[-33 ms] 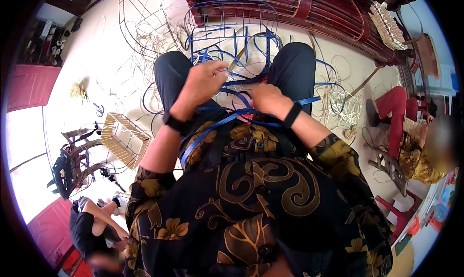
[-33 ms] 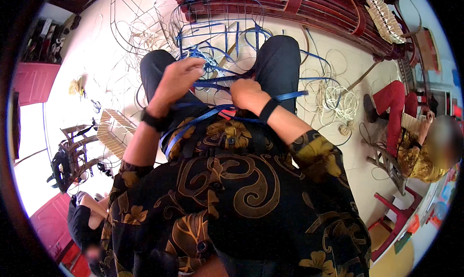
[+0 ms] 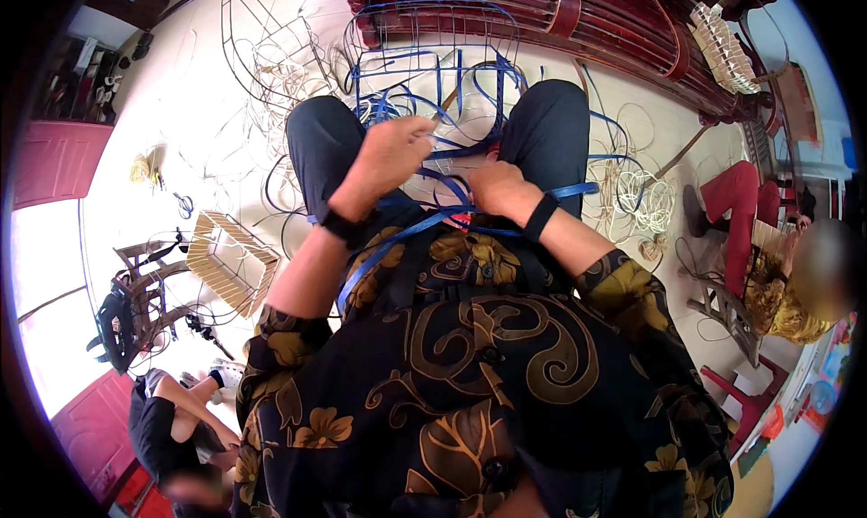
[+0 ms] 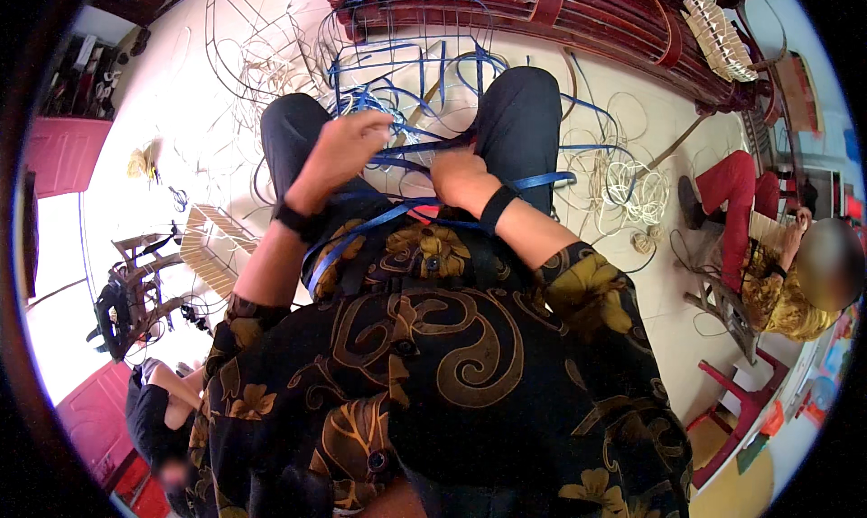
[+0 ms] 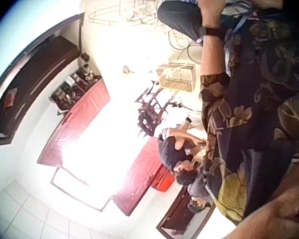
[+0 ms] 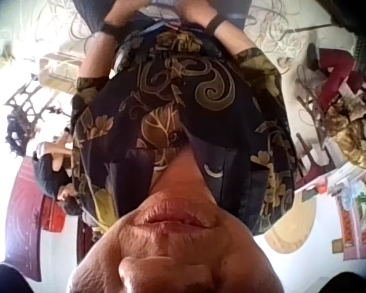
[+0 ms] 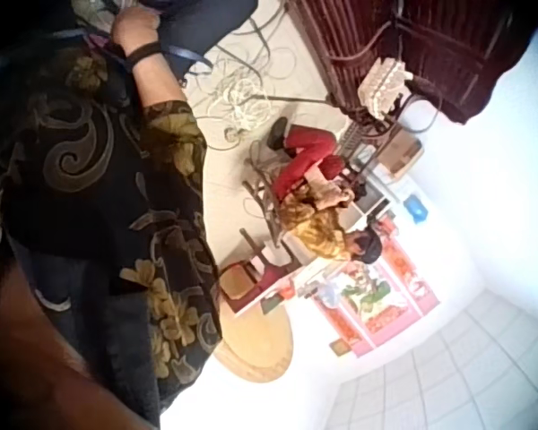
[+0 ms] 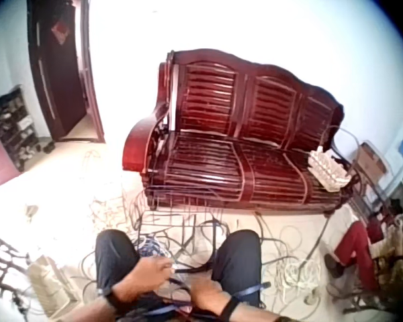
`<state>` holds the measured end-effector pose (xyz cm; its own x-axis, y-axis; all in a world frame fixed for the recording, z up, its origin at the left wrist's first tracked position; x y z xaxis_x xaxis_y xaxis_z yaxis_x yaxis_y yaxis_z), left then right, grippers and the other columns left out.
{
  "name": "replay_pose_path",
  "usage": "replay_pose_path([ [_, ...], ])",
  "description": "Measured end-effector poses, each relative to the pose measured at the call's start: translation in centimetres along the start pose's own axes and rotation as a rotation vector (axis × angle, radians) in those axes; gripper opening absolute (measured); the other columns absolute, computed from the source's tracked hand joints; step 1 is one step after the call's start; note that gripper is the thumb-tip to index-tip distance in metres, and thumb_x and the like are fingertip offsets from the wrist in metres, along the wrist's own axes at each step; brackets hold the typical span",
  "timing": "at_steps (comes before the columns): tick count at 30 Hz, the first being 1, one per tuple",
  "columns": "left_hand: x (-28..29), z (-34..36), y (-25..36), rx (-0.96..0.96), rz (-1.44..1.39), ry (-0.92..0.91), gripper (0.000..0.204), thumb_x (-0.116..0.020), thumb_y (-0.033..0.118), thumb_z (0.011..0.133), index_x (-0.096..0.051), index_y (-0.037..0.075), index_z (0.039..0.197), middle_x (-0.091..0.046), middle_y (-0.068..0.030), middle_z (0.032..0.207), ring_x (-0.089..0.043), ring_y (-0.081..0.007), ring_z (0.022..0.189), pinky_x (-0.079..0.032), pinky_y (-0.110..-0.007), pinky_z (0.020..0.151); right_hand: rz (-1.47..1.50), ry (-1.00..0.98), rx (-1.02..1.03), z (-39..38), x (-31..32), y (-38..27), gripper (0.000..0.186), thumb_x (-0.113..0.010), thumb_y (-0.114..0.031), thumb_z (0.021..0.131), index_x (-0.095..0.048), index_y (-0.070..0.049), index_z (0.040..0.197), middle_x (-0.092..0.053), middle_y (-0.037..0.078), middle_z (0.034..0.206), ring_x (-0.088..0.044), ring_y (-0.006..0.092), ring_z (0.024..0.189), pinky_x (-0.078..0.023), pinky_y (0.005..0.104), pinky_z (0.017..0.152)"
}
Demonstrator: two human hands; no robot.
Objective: The person weaves blue plastic straps into a basket frame by hand, pulling long strips through the structure and tightening the weave.
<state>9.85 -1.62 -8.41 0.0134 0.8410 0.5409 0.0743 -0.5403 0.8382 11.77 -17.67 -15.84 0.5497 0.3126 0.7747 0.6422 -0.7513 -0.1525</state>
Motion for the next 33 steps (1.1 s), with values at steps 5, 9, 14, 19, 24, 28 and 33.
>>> replay_pose_path([
  [5, -8.5, 1.1, -6.1, 0.07, 0.42, -0.386, 0.03, -0.052, 0.019, 0.085, -0.069, 0.001, 0.101, -0.067, -0.0257, 0.097, -0.066, -0.0407, 0.091, -0.052, -0.046, 0.082, -0.152, -0.175, 0.179, 0.1, -1.7, -1.5, 0.021, -0.063, -0.015, 0.081, -0.076, -0.011, 0.096, -0.071, 0.015, 0.104, -0.068, 0.0329, 0.096, -0.049, 0.0521, 0.083],
  [9, -10.6, -0.6, -7.6, 0.181, 0.428, -0.566, 0.029, -0.053, 0.02, 0.085, -0.069, 0.0, 0.099, -0.066, -0.0267, 0.103, -0.065, -0.0412, 0.096, -0.052, -0.047, 0.084, -0.165, 0.062, 0.042, 0.2, -1.2, 0.0, 0.024, -0.067, -0.012, 0.075, -0.073, -0.005, 0.097, -0.071, 0.015, 0.091, -0.069, 0.0348, 0.09, -0.055, 0.0435, 0.073],
  [14, -7.5, 0.0, -5.6, 0.356, 0.074, -0.453, 0.03, -0.056, 0.025, 0.09, -0.067, 0.004, 0.108, -0.069, -0.0174, 0.102, -0.067, -0.0323, 0.094, -0.051, -0.044, 0.08, 0.621, 0.593, 0.05, -2.3, 5.4, 4.9, 0.018, -0.056, -0.012, 0.089, -0.069, -0.004, 0.099, -0.07, 0.014, 0.082, -0.068, 0.0289, 0.069, -0.052, 0.0387, 0.064],
  [19, -3.9, -1.2, -0.3, 0.404, -0.976, -0.456, 0.046, -0.06, 0.031, 0.092, -0.056, 0.005, 0.13, -0.061, -0.0092, 0.125, -0.059, -0.0208, 0.112, -0.045, -0.036, 0.088, 1.234, 0.468, 0.145, -9.1, 10.5, 3.9, 0.028, -0.053, -0.011, 0.095, -0.063, -0.003, 0.12, -0.063, 0.001, 0.076, -0.053, 0.0071, 0.065, -0.044, 0.0235, 0.061],
  [24, -1.2, 0.2, 4.8, 0.108, -1.067, -0.413, 0.053, -0.06, 0.027, 0.093, -0.048, -0.003, 0.135, -0.059, -0.0171, 0.127, -0.06, -0.0228, 0.11, -0.045, -0.033, 0.092, 1.246, 0.427, 0.266, -12.0, 11.1, 2.9, 0.025, -0.051, -0.01, 0.096, -0.062, 0.0, 0.116, -0.063, 0.002, 0.081, -0.053, 0.0071, 0.066, -0.045, 0.0219, 0.063],
  [28, -0.2, 0.7, 7.2, 0.096, -1.226, -0.309, 0.035, -0.059, 0.018, 0.094, -0.056, -0.005, 0.119, -0.065, -0.0126, 0.094, -0.061, -0.017, 0.07, -0.046, -0.025, 0.065, 1.166, 0.35, 0.303, -11.6, 9.9, 3.6, 0.013, -0.052, -0.009, 0.097, -0.06, 0.0, 0.102, -0.062, 0.002, 0.087, -0.057, 0.0081, 0.074, -0.048, 0.0231, 0.071],
  [33, -1.7, 0.7, 8.6, 0.125, -0.881, -0.221, 0.016, -0.063, 0.012, 0.091, -0.063, -0.002, 0.097, -0.059, -0.0046, 0.067, -0.049, -0.009, 0.05, -0.035, -0.023, 0.045, 1.145, 0.373, 0.213, -11.5, 11.6, 1.3, 0.018, -0.062, -0.018, 0.093, -0.063, 0.0, 0.095, -0.061, 0.001, 0.069, -0.055, 0.0069, 0.064, -0.045, 0.0245, 0.06],
])
Point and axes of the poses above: each hand's wrist, its own z-axis towards the middle knuckle, its own x-axis out of the back of the hand, y = z × x, the point moved 7 cm from there along z, towards the middle knuckle
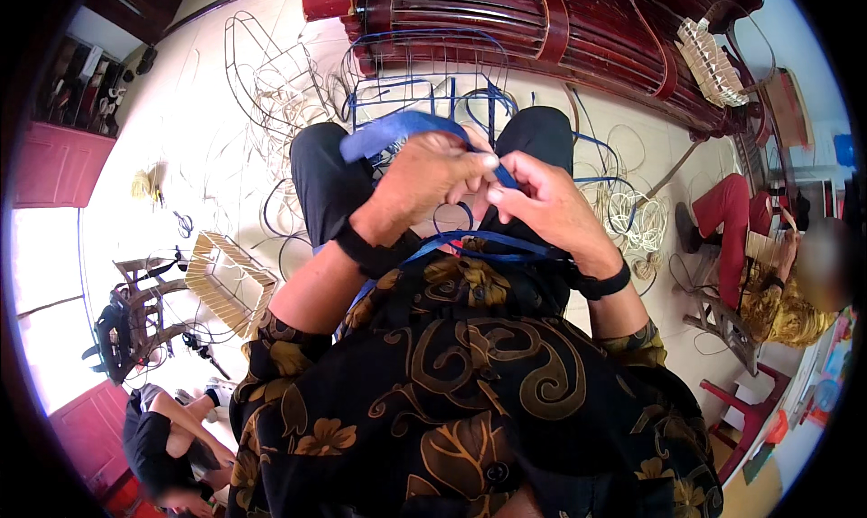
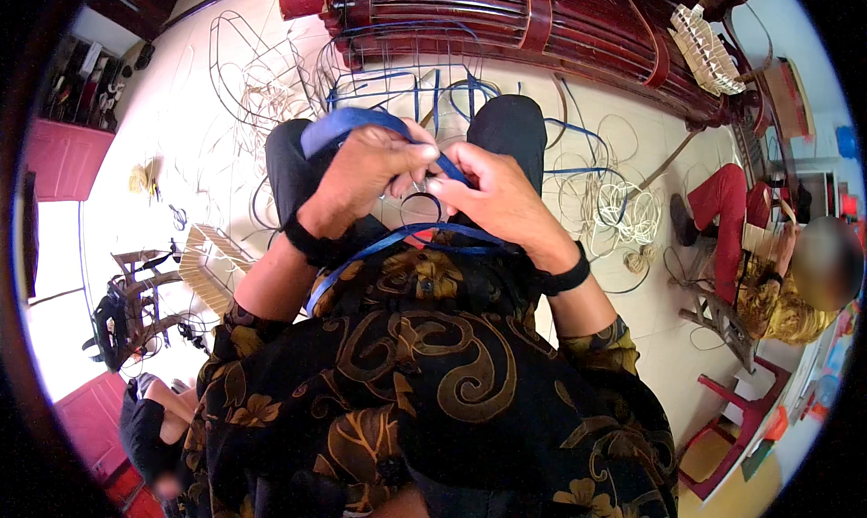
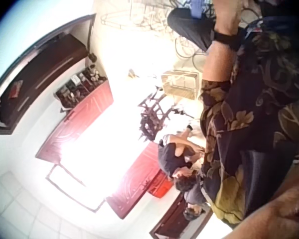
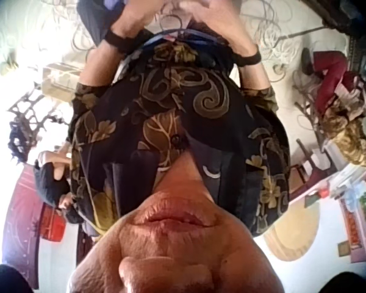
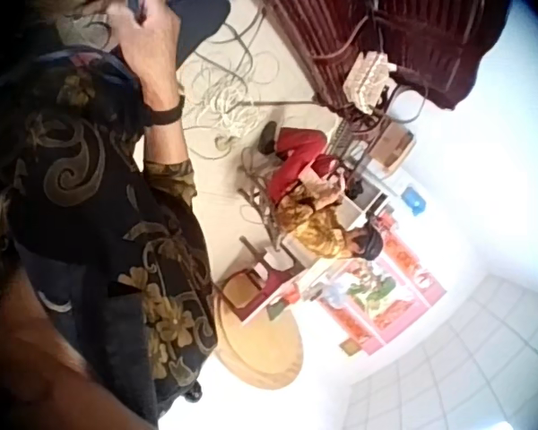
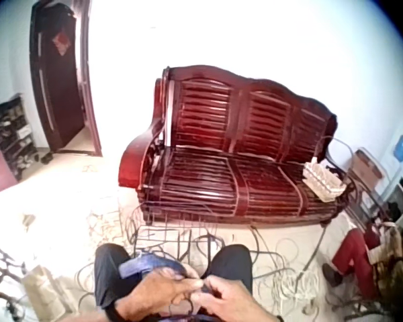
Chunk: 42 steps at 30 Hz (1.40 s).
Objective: The person weaves blue plastic straps into a basket frame by hand, pulling long strips through the structure and tightening the weave.
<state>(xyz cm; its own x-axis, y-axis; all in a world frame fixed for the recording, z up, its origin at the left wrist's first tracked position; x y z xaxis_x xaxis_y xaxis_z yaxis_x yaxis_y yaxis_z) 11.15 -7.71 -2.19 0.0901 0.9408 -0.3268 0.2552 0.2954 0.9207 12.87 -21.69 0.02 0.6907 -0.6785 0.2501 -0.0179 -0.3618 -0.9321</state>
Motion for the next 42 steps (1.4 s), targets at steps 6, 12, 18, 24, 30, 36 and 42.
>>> replay_pose_path([
  [6, -0.8, -0.2, -1.2, 0.154, -0.326, -0.188, 0.018, -0.061, 0.008, 0.091, -0.058, -0.001, 0.107, -0.054, -0.0017, 0.073, -0.038, -0.0058, 0.051, -0.029, -0.02, 0.047, -0.051, 0.217, 0.121, 0.2, 1.6, 0.6, 0.016, -0.064, -0.018, 0.093, -0.068, -0.002, 0.094, -0.058, 0.003, 0.064, -0.051, 0.0071, 0.06, -0.042, 0.0262, 0.055],
  [12, 3.4, 1.4, -2.4, -0.018, 0.149, 0.149, 0.018, -0.061, 0.009, 0.09, -0.064, -0.001, 0.105, -0.059, -0.0019, 0.069, -0.049, -0.0093, 0.053, -0.039, -0.026, 0.049, -0.247, 0.506, 0.159, -2.4, 5.6, -0.1, 0.011, -0.064, -0.013, 0.092, -0.069, -0.003, 0.096, -0.054, -0.002, 0.062, -0.045, 0.0025, 0.059, -0.037, 0.0216, 0.051],
  [18, 0.8, -0.6, 0.6, -0.544, 1.322, 0.016, 0.029, -0.062, 0.03, 0.089, -0.069, 0.024, 0.117, -0.07, -0.0099, 0.082, -0.065, -0.0304, 0.067, -0.051, -0.037, 0.057, 0.867, 0.304, 0.058, -4.9, 11.7, 3.5, 0.019, -0.055, -0.019, 0.098, -0.066, -0.003, 0.097, -0.038, -0.008, 0.058, -0.033, 0.0021, 0.048, -0.026, 0.0204, 0.044],
  [24, 3.3, -5.0, 3.0, -0.439, 1.379, -0.289, 0.031, -0.066, 0.016, 0.086, -0.068, 0.016, 0.117, -0.065, -0.01, 0.077, -0.062, -0.0294, 0.064, -0.047, -0.037, 0.055, 1.277, 0.374, 0.28, -8.4, 23.6, 7.8, 0.021, -0.044, -0.014, 0.103, -0.057, -0.005, 0.09, -0.035, -0.007, 0.054, -0.029, 0.0053, 0.043, -0.027, 0.0225, 0.041],
  [30, 17.4, -10.6, 8.8, -0.399, 1.66, 0.295, 0.026, -0.065, 0.017, 0.088, -0.07, 0.018, 0.113, -0.071, -0.0083, 0.093, -0.067, -0.0219, 0.07, -0.052, -0.031, 0.062, 1.376, 0.655, 0.665, -18.9, 34.1, 7.2, 0.021, -0.045, -0.015, 0.103, -0.056, 0.0, 0.093, -0.03, -0.006, 0.052, -0.025, 0.006, 0.042, -0.022, 0.023, 0.043],
  [36, 40.3, -25.2, 17.9, -0.065, 1.593, 1.053, 0.035, -0.047, 0.023, 0.102, -0.057, 0.019, 0.135, -0.069, -0.004, 0.114, -0.058, -0.0116, 0.076, -0.045, -0.027, 0.062, 1.31, 0.869, 0.835, -28.9, 43.9, 11.0, 0.021, -0.044, -0.013, 0.101, -0.053, -0.001, 0.086, -0.027, -0.006, 0.051, -0.023, 0.0076, 0.041, -0.023, 0.0237, 0.044],
  [42, 52.1, -36.6, 15.1, 0.112, 0.579, 1.565, 0.033, -0.058, 0.04, 0.092, -0.068, 0.011, 0.104, -0.045, 0.0013, 0.061, -0.036, -0.0091, 0.05, -0.028, -0.026, 0.044, 1.109, 1.22, 0.778, -38.0, 52.1, 19.6, 0.023, -0.042, -0.015, 0.102, -0.055, -0.004, 0.086, -0.023, -0.006, 0.052, -0.021, 0.0095, 0.042, -0.023, 0.025, 0.045],
])
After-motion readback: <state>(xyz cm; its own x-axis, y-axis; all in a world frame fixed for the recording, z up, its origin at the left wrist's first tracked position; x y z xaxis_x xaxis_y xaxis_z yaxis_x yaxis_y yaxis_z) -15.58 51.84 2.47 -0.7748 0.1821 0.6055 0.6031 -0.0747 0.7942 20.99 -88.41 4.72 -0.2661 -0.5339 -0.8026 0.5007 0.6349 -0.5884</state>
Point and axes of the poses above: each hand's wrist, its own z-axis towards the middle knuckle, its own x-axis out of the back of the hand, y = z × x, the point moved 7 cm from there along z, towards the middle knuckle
